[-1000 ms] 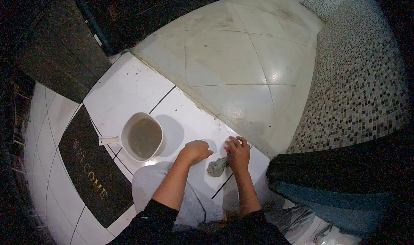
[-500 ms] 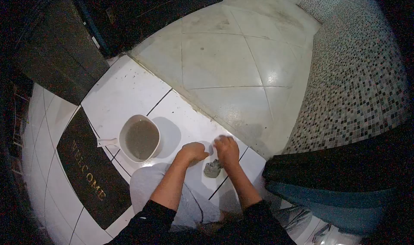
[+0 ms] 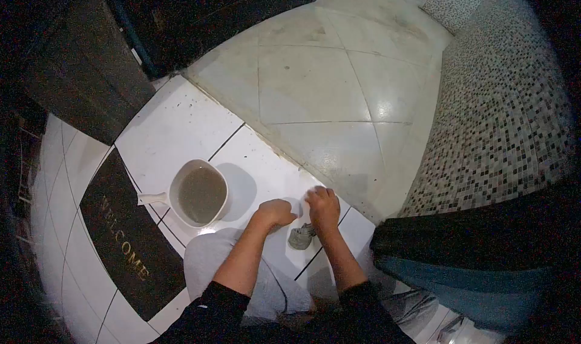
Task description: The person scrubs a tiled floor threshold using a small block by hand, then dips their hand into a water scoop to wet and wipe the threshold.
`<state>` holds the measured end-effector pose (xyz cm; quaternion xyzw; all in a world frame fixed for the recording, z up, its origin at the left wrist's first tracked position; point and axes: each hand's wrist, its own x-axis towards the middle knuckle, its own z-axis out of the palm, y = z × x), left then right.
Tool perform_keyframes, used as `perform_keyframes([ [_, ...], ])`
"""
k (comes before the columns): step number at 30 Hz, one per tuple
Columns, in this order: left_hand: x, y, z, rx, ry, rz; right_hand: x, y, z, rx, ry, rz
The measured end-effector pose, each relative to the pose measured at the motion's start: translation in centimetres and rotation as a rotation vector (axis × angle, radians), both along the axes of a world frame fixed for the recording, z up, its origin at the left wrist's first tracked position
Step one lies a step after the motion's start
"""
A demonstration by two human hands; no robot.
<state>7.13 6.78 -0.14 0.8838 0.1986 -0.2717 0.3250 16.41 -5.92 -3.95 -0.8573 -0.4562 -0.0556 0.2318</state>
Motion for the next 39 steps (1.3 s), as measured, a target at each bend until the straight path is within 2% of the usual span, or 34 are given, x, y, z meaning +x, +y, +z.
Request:
perform_keyframes([
  [3, 0.1, -0.1, 0.1, -0.013, -0.001, -0.016, -0.3, -0.1, 0.3, -0.024, -0.030, -0.014],
  [7, 0.3, -0.2, 0.2, -0.025, 0.045, 0.008, 2.9, 4.2, -0.2, 0.018, -0.112, -0.036],
  [9, 0.0, -0.1, 0.3, 0.004, 0.044, 0.000, 3.4, 4.5, 0.1, 0.015, -0.052, -0.027],
  [12, 0.3, 0.1, 0.8, -0.008, 0.115, -0.078, 2.9, 1.9, 0.2, 0.020, -0.010, -0.012],
  [16, 0.8, -0.1, 1.7, -0.027, 0.147, -0.065, 1.8, -1.7, -0.3, 0.006, 0.032, -0.045],
  [19, 0.9, -0.4, 1.1, -0.019, 0.130, -0.069, 3.1, 0.7, -1.3, 0.022, -0.074, 0.014],
  [21, 0.3, -0.4, 0.7, -0.016, 0.016, -0.007, 3.3, 3.3, -0.3, -0.020, -0.043, -0.017],
  [23, 0.0, -0.2, 0.6, -0.001, 0.019, -0.009, 3.5, 4.8, 0.0, -0.062, 0.048, -0.045],
  [27, 0.1, 0.0, 0.3, -0.004, 0.069, -0.064, 3.6, 0.1, -1.3, 0.041, -0.021, -0.023],
  [30, 0.6, -0.2, 0.5, -0.020, 0.066, -0.050, 3.4, -3.9, -0.4, -0.016, 0.051, -0.052],
  [33, 1.1, -0.3, 1.4, -0.042, 0.171, -0.063, 4.0, -3.0, -1.3, 0.024, 0.008, -0.003],
  [35, 0.9, -0.5, 0.6, -0.030, 0.114, -0.051, 4.2, 0.3, -2.0, 0.108, -0.020, 0.025],
  [39, 0.5, -0.3, 0.7, -0.016, 0.081, 0.013, 4.0, 6.4, -0.6, 0.072, 0.016, 0.030],
])
